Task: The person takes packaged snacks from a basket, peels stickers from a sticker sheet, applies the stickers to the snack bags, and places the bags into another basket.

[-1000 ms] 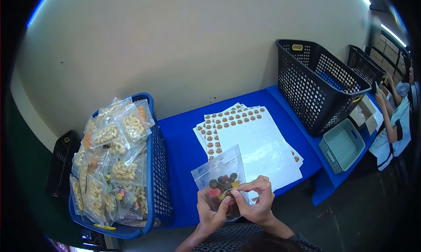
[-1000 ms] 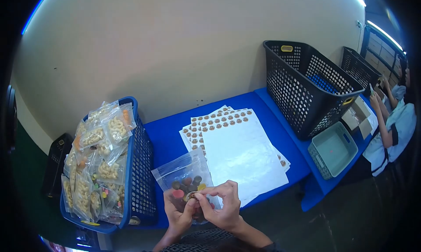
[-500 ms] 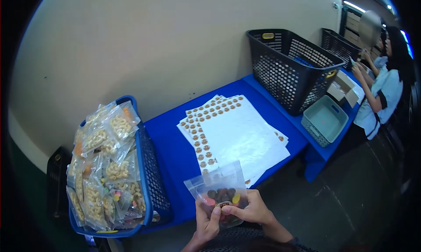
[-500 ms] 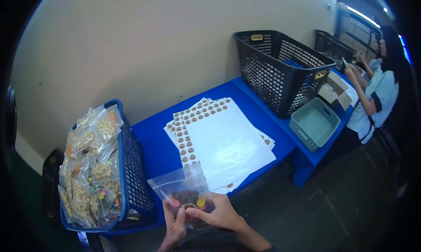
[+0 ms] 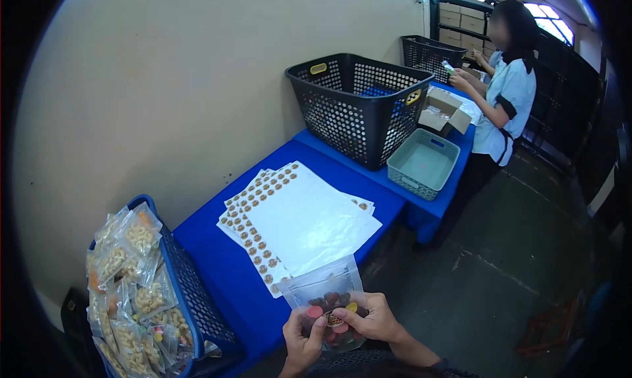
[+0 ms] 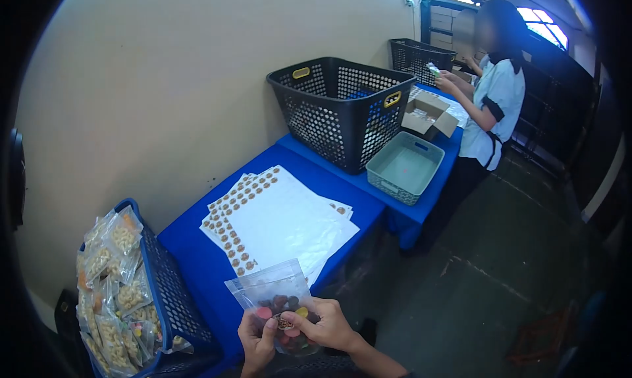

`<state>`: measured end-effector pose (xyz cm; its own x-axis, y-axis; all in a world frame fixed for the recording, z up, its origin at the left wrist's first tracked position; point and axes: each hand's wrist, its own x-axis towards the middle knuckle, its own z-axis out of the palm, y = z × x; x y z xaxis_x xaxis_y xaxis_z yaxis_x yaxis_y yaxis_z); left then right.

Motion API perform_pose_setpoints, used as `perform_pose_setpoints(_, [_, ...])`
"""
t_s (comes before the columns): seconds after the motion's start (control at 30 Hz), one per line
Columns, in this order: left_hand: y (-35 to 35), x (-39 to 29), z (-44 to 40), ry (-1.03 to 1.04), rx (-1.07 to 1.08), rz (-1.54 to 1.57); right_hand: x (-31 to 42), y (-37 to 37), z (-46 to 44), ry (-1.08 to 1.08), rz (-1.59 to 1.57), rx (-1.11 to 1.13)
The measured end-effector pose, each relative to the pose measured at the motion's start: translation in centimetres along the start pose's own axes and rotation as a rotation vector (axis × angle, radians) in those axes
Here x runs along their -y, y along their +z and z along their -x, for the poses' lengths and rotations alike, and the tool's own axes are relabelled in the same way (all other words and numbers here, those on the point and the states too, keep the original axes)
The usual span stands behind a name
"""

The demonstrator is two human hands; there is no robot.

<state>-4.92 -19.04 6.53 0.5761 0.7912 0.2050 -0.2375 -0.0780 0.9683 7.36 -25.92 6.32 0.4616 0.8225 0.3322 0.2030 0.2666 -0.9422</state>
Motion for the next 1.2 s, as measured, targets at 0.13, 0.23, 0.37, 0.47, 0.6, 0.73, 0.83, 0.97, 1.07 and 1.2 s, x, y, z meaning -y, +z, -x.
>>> perform_pose_setpoints(0.13, [1.1,0.8,-0.1,0.046,0.028,-0.048,2.0,-2.0,0.7,0.184,0.014,0.053])
perform_pose_setpoints(0.23, [2.7,1.1,-0.7,-0.034,0.088,0.011,2.3,-3.2,0.8,0.028,0.005,-0.067])
perform_pose_setpoints(0.37, [5.6,1.5,-2.3,0.105,0.130,0.171,1.5,-6.7,2.1,0.139,0.065,0.026])
perform_pose_setpoints(0.47, [8.9,1.4,-3.5,0.094,0.144,0.163,1.1,-9.2,3.1,0.177,-0.015,0.067])
perform_pose_setpoints(0.6, [14.4,1.2,-4.0,-0.047,0.259,0.140,-0.1,-13.0,4.5,0.320,-0.023,-0.086])
perform_pose_setpoints(0.73, [18.9,2.3,-4.4,-0.104,0.313,0.115,2.2,-18.1,4.6,0.525,0.029,0.003])
perform_pose_setpoints(0.83, [22.8,3.1,-4.6,0.107,0.379,0.074,1.6,-22.2,4.6,0.015,-0.092,-0.190])
perform_pose_setpoints(0.97, [26.4,4.1,-4.5,0.166,0.439,0.084,1.9,-25.9,4.2,-0.138,-0.015,-0.214])
perform_pose_setpoints(1.07, [28.4,4.5,-4.4,0.157,0.480,0.081,1.3,-27.4,4.8,-0.154,0.018,-0.318])
perform_pose_setpoints(1.2, [29.9,2.9,-5.0,0.348,0.639,-0.074,1.7,-29.5,5.2,-0.179,0.181,-0.407])
